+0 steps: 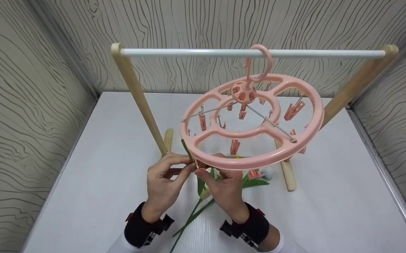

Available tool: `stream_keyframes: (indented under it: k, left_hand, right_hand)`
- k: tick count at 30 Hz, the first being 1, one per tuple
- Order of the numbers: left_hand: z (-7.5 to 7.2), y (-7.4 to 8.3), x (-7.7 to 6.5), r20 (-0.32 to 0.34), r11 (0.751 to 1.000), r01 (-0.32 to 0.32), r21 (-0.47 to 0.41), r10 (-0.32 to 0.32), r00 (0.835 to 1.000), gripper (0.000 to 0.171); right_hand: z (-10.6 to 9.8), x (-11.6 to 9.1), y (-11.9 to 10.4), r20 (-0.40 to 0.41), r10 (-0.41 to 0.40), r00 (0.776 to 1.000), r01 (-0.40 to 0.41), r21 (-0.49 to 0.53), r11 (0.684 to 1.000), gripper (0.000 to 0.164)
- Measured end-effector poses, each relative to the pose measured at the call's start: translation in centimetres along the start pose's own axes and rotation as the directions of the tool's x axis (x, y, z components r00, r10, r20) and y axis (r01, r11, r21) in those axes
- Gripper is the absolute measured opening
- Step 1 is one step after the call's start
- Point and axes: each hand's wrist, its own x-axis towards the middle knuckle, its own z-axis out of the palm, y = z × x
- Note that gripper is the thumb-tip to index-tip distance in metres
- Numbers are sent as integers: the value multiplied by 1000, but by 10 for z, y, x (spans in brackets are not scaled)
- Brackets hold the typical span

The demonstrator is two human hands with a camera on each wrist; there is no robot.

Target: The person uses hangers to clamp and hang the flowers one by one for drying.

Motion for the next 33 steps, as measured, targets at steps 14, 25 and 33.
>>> stream_keyframes:
  k: [14,25,33]
  left_hand:
    - [-4,-7,1,-48,998,-53,23,54,997,30]
    - [-10,-14,2,-75,999,-44,-18,42,996,27]
    - [-13,-17,4,-85,1000,-6,-6,6,996,24]
  right_hand:
    - [-33,-24,10,143,106,984,-70,-232,970,43]
    - [-84,-46,36,319,150,936,-11,-400,916,30]
    - [-128,-63,54,440,334,834,63,-677,734,33]
